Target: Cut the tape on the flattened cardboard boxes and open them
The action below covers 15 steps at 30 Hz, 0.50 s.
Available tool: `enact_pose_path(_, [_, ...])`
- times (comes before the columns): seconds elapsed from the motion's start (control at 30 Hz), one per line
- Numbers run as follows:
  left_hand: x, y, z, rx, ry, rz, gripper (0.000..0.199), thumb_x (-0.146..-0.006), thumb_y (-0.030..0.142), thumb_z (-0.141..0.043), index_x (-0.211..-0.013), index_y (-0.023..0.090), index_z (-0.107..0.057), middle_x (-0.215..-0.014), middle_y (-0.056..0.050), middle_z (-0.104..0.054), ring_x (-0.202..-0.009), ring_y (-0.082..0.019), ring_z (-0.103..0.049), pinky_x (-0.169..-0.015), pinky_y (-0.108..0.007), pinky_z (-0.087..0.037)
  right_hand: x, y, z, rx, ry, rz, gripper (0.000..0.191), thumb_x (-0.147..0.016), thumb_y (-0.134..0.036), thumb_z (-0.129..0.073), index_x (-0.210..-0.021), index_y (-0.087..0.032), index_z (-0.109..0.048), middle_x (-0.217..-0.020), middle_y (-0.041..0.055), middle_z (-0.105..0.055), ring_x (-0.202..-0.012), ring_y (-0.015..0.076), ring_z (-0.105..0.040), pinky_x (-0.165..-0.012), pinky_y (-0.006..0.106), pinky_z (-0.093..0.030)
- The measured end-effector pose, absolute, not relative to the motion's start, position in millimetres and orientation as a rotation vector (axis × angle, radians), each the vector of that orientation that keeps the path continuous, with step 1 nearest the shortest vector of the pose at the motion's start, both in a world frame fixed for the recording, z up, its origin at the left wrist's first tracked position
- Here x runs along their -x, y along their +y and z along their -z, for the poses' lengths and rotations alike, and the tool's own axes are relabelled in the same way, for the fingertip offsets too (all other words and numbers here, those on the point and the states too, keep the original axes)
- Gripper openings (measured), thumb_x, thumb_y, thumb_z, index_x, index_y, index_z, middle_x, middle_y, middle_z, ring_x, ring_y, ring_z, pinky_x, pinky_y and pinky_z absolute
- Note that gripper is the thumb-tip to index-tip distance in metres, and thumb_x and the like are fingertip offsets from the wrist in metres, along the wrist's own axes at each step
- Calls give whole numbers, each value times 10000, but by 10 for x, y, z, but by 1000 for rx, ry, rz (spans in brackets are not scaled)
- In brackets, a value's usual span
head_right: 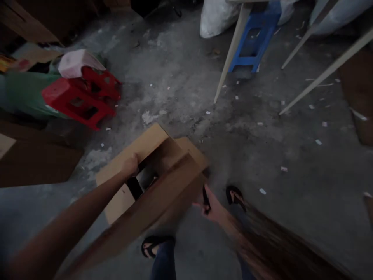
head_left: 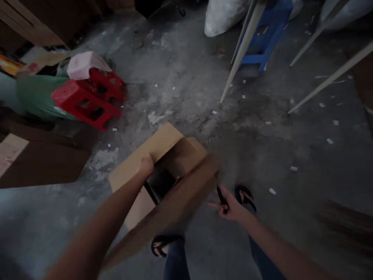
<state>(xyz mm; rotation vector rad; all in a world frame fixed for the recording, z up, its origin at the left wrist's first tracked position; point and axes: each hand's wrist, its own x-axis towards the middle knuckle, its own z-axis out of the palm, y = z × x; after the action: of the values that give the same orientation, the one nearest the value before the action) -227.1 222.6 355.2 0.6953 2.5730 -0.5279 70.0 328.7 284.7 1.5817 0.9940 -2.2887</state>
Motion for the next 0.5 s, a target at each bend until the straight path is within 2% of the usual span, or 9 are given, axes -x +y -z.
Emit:
enact_pose_path(0.07, [2214,2169,-3635,-613,2556,527,583,-758,95,-516,-1318,16,-376,-1105,-244,-655,-1059,-322,-635,-787,-352,-545,-311,3444,-3048,-1645,755,2508,501,-932,-588,-201,-751,-207,-471,-646,40,-640,-319,21,-202,-367,154,-278])
enact_pose_path(0.1, [2188,2150,-3667,-563,2535,528,578,-749,115,-529,-1301,8,-398,-1059,-231,-676,-1001,-310,-662,-750,-334,-556,-119,3590,-3133,-1675,760,2567,474,-927,-602,-254,-779,-210,-475,-586,-9,-588,-325,24,-196,-358,135,-231])
enact_pose_path(0.2, [2126,2159,-3669,-420,2433,518,414,-765,200,-524,-1152,60,-567,-889,-161,-722,-713,-253,-709,-596,-296,-568,239,4121,-3251,-1725,822,2673,344,-948,-513,-374,-951,-198,-511,-622,-38,-595,-337,27,-184,-355,140,-230])
enact_pose_path(0.23, [2102,2181,-3621,-396,2410,514,386,-778,247,-524,-1117,81,-601,-891,-154,-725,-672,-248,-705,-577,-303,-570,249,4276,-3235,-1744,877,2666,326,-955,-483,-386,-1002,-187,-514,-656,-29,-618,-338,27,-186,-357,148,-245])
enact_pose_path(0.3, [2024,2237,-3436,-389,2443,518,492,-800,342,-520,-1210,74,-567,-1088,-207,-685,-821,-296,-707,-662,-362,-587,86,4489,-3124,-1812,1093,2560,343,-963,-463,-378,-1072,-173,-524,-711,-4,-649,-342,31,-196,-363,167,-270])
enact_pose_path(0.33, [1964,2263,-3301,-386,2492,525,597,-812,371,-511,-1315,49,-480,-1248,-255,-597,-979,-340,-669,-761,-417,-577,-75,4539,-3037,-1875,1242,2446,365,-965,-467,-359,-1090,-173,-536,-722,6,-653,-345,36,-205,-367,179,-281])
enact_pose_path(0.4, [1804,2295,-2971,-494,2608,576,707,-840,330,-473,-1453,38,-275,-1483,-296,-323,-1269,-404,-465,-971,-537,-456,-505,4530,-2830,-2046,1489,2132,416,-967,-468,-291,-1093,-180,-564,-704,21,-638,-346,54,-231,-373,210,-299])
enact_pose_path(0.43, [1710,2298,-2793,-603,2635,603,694,-843,272,-459,-1475,76,-249,-1538,-265,-222,-1351,-409,-351,-1042,-578,-367,-747,4478,-2722,-2138,1535,1984,434,-965,-453,-255,-1082,-185,-575,-678,27,-617,-347,70,-260,-375,229,-308])
enact_pose_path(0.5, [1515,2287,-2463,-866,2595,633,619,-819,161,-447,-1435,150,-385,-1559,-191,-230,-1409,-389,-238,-1119,-592,-231,-1216,4312,-2520,-2256,1553,1751,416,-944,-405,-233,-1051,-213,-586,-609,34,-553,-367,131,-359,-381,281,-346])
